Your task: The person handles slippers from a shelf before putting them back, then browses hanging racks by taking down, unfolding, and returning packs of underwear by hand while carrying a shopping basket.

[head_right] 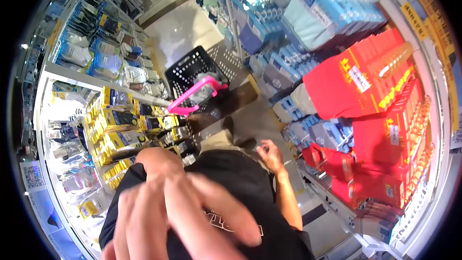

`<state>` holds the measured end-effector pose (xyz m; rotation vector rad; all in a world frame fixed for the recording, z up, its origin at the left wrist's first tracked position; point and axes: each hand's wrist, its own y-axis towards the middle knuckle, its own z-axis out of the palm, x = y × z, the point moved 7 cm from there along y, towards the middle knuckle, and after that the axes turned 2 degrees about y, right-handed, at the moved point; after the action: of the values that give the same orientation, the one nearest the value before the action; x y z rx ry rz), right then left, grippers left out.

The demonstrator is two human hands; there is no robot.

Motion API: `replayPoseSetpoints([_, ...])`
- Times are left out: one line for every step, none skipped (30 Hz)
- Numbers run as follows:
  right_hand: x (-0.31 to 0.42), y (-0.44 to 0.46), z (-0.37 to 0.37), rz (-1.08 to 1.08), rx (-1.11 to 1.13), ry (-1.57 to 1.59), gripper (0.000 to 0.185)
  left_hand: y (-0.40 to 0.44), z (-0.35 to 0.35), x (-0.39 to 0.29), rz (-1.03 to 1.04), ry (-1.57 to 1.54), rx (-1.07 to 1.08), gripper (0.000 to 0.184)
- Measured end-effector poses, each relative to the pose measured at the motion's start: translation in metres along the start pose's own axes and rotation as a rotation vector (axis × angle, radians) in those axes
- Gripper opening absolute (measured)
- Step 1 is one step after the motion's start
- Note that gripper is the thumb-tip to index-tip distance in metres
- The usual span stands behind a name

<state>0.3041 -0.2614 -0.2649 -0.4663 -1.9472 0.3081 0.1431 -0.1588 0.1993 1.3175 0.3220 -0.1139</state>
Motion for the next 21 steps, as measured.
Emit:
replayPoseSetpoints([0.001, 0.002, -0.002, -0.013, -0.005, 0.005, 0.049, 0.012, 0.009, -0.004, 0.029, -0.028, 0.107, 0.048])
replayPoseSetpoints([-0.004, 0.003, 0.001, -0.023, -0.008, 0.016, 0.049, 0.016, 0.016, -0.003, 0.068, -0.045, 0.140, 0.050])
replayPoseSetpoints([-0.010, 0.004, 0.003, -0.022, -0.018, 0.014, 0.049, 0.012, 0.019, 0.002, 0.134, -0.044, 0.084, 0.051])
replayPoseSetpoints([-0.013, 0.002, 0.005, -0.013, -0.026, 0.016, 0.049, 0.009, 0.021, 0.006, 0.180, -0.041, 0.047, 0.053])
replayPoseSetpoints([-0.016, 0.002, 0.008, -0.008, -0.021, 0.019, 0.050, 0.005, 0.021, 0.010, 0.188, -0.012, 0.019, 0.054])
replayPoseSetpoints([-0.029, 0.005, 0.012, -0.023, -0.020, 0.056, 0.051, 0.001, 0.019, 0.014, 0.122, -0.001, 0.049, 0.049])
replayPoseSetpoints([-0.038, 0.004, 0.017, -0.001, -0.031, 0.059, 0.051, -0.003, 0.016, 0.017, 0.056, 0.012, 0.080, 0.045])
replayPoseSetpoints([-0.048, 0.005, 0.023, 0.026, -0.041, 0.066, 0.052, -0.011, 0.012, 0.021, -0.039, 0.114, 0.032, 0.038])
replayPoseSetpoints([-0.026, -0.005, 0.015, -0.005, -0.036, 0.047, 0.051, -0.021, 0.008, 0.024, -0.138, 0.212, -0.007, 0.031])
replayPoseSetpoints([-0.031, -0.006, 0.019, 0.011, -0.025, 0.050, 0.051, -0.038, -0.008, 0.035, -0.259, 0.382, -0.024, 0.031])
replayPoseSetpoints([-0.039, -0.005, 0.022, 0.017, -0.018, 0.050, 0.050, -0.057, -0.024, 0.045, -0.385, 0.549, -0.021, 0.033])
replayPoseSetpoints([-0.044, -0.002, 0.025, 0.021, -0.012, 0.052, 0.050, -0.079, -0.050, 0.052, -0.561, 0.752, -0.007, 0.036])
replayPoseSetpoints([-0.046, -0.002, 0.027, 0.035, -0.012, 0.076, 0.050, -0.105, -0.076, 0.060, -0.711, 0.926, -0.031, 0.040])
replayPoseSetpoints([-0.038, -0.005, 0.023, 0.044, -0.024, 0.068, 0.050, -0.136, -0.104, 0.065, -0.859, 1.102, -0.059, 0.044])
replayPoseSetpoints([-0.031, -0.005, 0.021, 0.048, -0.033, 0.067, 0.051, -0.174, -0.136, 0.064, -0.972, 1.255, -0.095, 0.046])
replayPoseSetpoints([-0.029, -0.006, 0.019, 0.057, -0.040, 0.065, 0.051, -0.218, -0.168, 0.058, -1.089, 1.403, -0.136, 0.048])
replayPoseSetpoints([-0.029, -0.002, 0.016, 0.043, -0.052, 0.066, 0.051, -0.259, -0.196, 0.046, -1.107, 1.595, -0.107, 0.052])
replayPoseSetpoints([-0.031, 0.000, 0.015, 0.037, -0.062, 0.069, 0.051, -0.295, -0.216, 0.029, -1.125, 1.781, -0.073, 0.055])
replayPoseSetpoints([-0.030, -0.001, 0.012, 0.039, -0.076, 0.075, 0.051, -0.314, -0.227, 0.013, -1.167, 1.839, -0.068, 0.058])
replayPoseSetpoints([-0.029, -0.001, 0.008, 0.045, -0.099, 0.078, 0.050, -0.334, -0.239, 0.000, -1.209, 1.895, -0.054, 0.061])
replayPoseSetpoints([-0.034, 0.000, 0.007, 0.052, -0.131, 0.064, 0.049, -0.344, -0.247, -0.007, -1.379, 1.882, -0.010, 0.063])
